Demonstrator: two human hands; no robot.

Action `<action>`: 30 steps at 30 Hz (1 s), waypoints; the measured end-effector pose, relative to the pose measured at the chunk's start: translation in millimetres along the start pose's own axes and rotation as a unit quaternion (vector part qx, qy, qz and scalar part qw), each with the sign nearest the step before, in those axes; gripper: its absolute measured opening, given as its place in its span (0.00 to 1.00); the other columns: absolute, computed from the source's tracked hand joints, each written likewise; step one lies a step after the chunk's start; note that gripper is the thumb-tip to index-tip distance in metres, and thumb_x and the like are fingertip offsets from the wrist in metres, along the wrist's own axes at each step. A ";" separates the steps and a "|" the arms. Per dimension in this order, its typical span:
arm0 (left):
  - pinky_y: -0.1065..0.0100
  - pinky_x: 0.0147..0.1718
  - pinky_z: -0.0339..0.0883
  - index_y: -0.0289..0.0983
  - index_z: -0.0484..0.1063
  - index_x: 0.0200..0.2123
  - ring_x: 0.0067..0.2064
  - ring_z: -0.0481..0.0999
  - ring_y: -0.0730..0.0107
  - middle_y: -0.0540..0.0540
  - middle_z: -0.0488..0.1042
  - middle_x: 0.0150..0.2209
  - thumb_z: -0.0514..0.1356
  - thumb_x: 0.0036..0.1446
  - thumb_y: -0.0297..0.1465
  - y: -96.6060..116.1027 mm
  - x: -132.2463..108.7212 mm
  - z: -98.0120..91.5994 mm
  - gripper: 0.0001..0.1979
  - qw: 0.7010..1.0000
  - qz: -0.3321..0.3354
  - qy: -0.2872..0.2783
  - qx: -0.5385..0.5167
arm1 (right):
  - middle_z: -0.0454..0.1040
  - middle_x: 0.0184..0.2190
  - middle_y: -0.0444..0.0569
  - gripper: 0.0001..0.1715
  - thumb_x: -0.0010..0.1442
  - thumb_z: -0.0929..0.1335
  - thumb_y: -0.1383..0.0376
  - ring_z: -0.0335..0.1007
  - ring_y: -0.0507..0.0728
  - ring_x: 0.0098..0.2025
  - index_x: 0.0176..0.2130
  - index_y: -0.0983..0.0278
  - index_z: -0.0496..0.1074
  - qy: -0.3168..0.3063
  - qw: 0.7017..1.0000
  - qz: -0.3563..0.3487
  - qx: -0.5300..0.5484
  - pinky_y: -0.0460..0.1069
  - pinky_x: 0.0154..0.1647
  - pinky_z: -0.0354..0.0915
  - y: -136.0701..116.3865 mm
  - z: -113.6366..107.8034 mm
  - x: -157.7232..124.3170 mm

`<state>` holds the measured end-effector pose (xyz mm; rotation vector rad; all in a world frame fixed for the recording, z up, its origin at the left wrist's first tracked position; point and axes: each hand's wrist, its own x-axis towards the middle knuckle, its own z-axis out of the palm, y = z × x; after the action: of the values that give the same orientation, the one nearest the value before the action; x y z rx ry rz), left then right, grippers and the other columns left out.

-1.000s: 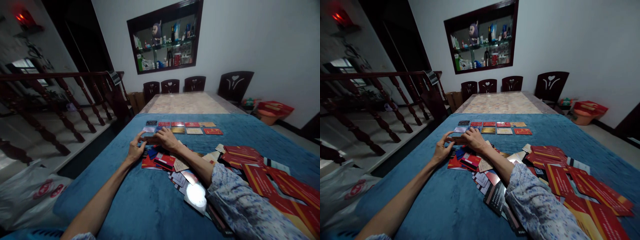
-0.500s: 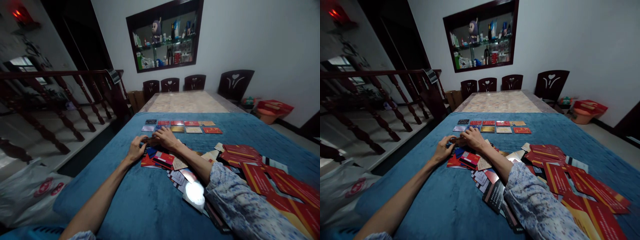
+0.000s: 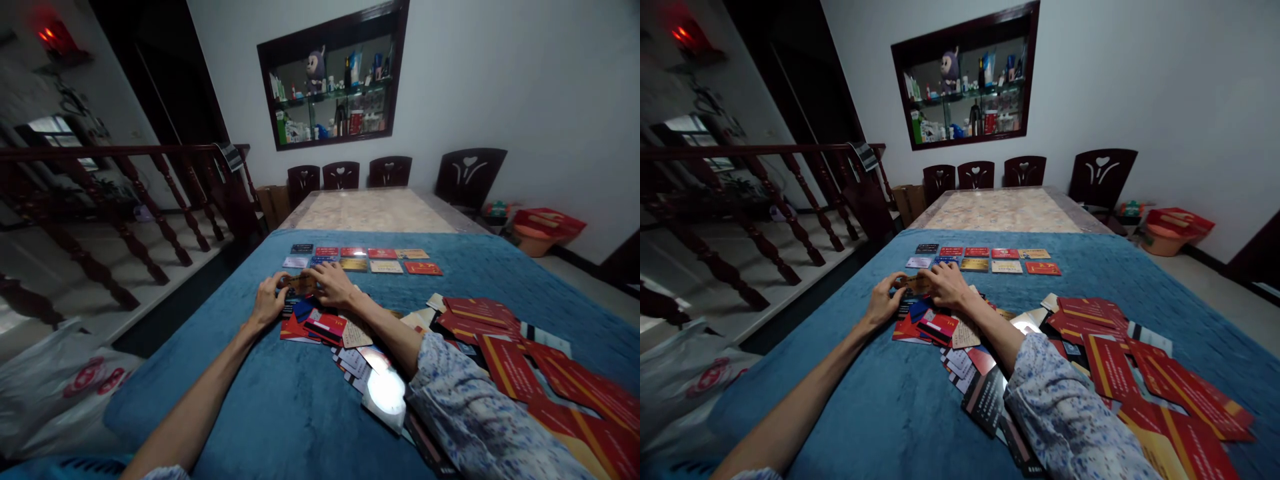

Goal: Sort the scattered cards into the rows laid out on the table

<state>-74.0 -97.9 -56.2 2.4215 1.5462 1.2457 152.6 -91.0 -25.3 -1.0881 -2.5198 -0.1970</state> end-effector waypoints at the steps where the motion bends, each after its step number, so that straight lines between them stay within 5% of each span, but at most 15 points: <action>1: 0.61 0.44 0.68 0.41 0.73 0.46 0.38 0.76 0.63 0.47 0.78 0.37 0.59 0.57 0.25 0.2 0.3 -0.3 0.13 1.000 -0.003 0.005 0.000 | 0.72 0.48 0.57 0.34 0.57 0.68 0.63 0.60 0.64 0.50 0.62 0.62 0.64 0.001 1.000 0.001 0.001 0.56 0.48 0.54 -0.4 -0.4 0.4; 14: 0.56 0.49 0.65 0.39 0.69 0.54 0.48 0.73 0.56 0.43 0.77 0.45 0.63 0.53 0.26 2.0 -0.3 0.6 0.23 0.998 0.028 -0.002 0.049 | 0.70 0.48 0.58 0.29 0.60 0.68 0.63 0.60 0.64 0.50 0.60 0.64 0.64 0.024 0.999 0.004 -0.035 0.55 0.46 0.55 1.5 -1.5 3.9; 26: 0.53 0.48 0.63 0.37 0.66 0.58 0.49 0.70 0.50 0.39 0.76 0.48 0.62 0.54 0.28 4.9 4.2 -4.8 0.27 0.990 0.053 -0.047 0.120 | 0.69 0.51 0.59 0.35 0.59 0.70 0.60 0.60 0.64 0.52 0.62 0.64 0.61 -0.039 0.998 -0.001 -0.056 0.56 0.48 0.56 7.3 -14.6 14.3; 30: 0.52 0.49 0.62 0.38 0.65 0.59 0.51 0.69 0.50 0.40 0.75 0.48 0.61 0.56 0.30 14.0 7.8 -8.8 0.26 0.987 0.048 -0.076 0.136 | 0.70 0.50 0.60 0.28 0.64 0.66 0.58 0.60 0.65 0.53 0.60 0.66 0.64 -0.063 0.996 0.001 -0.060 0.57 0.49 0.57 7.6 -27.4 12.4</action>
<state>-67.3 -102.4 -39.9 2.7106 1.6707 0.8836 158.4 -85.0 4.5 -1.1843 -2.6466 -0.2914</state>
